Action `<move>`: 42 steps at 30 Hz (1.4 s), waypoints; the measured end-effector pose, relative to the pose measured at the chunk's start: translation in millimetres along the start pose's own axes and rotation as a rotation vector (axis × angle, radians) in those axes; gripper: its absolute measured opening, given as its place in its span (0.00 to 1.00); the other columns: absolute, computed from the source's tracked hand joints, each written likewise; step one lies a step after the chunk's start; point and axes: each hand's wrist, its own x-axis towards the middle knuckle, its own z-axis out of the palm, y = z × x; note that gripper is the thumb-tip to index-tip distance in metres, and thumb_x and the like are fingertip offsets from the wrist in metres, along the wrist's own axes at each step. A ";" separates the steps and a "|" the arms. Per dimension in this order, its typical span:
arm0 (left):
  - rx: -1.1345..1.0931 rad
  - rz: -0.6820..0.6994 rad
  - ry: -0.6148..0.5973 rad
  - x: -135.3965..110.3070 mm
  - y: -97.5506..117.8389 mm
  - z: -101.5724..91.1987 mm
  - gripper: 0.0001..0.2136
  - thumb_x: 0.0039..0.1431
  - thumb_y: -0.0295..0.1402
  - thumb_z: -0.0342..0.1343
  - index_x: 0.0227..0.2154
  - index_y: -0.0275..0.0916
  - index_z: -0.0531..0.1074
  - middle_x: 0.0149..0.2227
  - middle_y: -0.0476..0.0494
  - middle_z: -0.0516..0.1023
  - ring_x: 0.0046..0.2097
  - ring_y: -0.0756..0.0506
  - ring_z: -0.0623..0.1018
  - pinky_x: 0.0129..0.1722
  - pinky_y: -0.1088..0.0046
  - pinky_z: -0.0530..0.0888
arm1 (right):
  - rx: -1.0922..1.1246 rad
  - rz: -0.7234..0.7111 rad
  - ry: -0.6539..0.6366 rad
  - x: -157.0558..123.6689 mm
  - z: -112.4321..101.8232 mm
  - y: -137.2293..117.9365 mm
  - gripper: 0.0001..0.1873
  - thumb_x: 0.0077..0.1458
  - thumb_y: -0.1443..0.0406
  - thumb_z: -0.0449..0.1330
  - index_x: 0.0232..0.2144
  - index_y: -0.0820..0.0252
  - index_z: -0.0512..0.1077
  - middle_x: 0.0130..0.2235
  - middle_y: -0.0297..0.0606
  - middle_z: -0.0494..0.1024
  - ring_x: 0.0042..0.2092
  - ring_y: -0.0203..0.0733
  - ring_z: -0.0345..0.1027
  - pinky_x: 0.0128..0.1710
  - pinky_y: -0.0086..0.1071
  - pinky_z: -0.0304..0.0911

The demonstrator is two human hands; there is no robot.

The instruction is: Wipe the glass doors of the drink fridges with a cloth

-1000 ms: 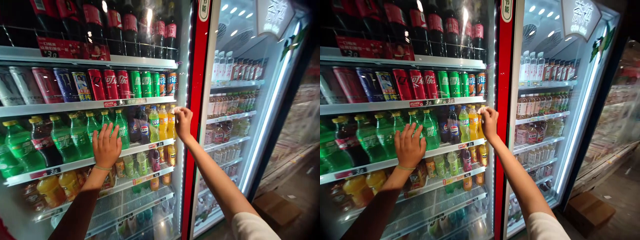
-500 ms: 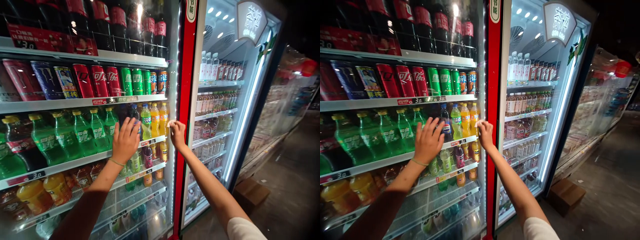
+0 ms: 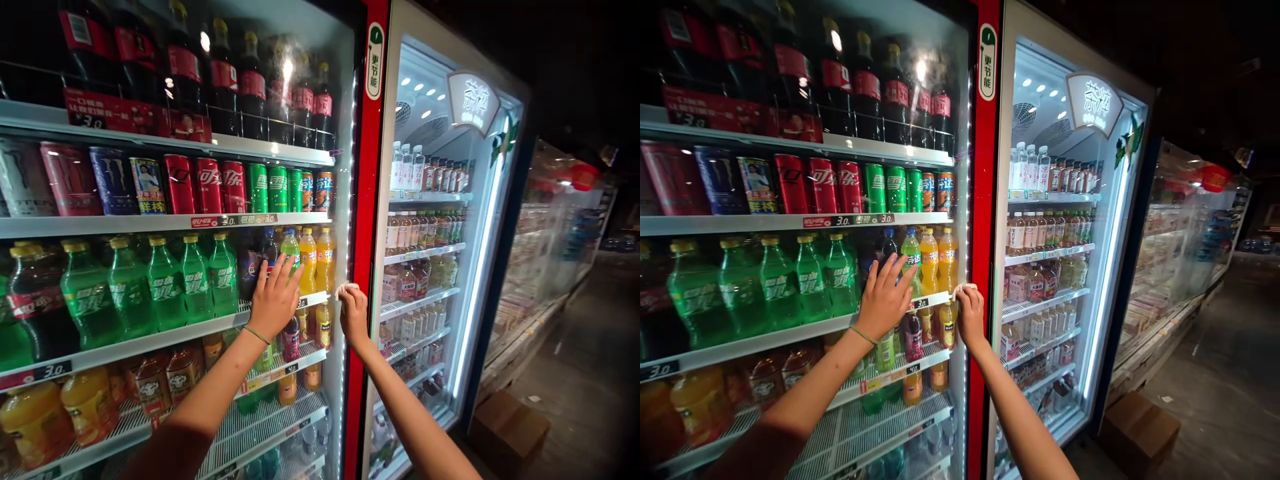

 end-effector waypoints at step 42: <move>0.386 -0.253 0.070 -137.7 -263.3 -224.0 0.25 0.68 0.36 0.56 0.66 0.41 0.66 0.68 0.33 0.67 0.72 0.33 0.62 0.72 0.45 0.58 | 0.421 -0.292 0.136 163.9 153.1 -410.4 0.16 0.70 0.72 0.52 0.54 0.57 0.72 0.59 0.46 0.76 0.71 0.50 0.58 0.69 0.52 0.63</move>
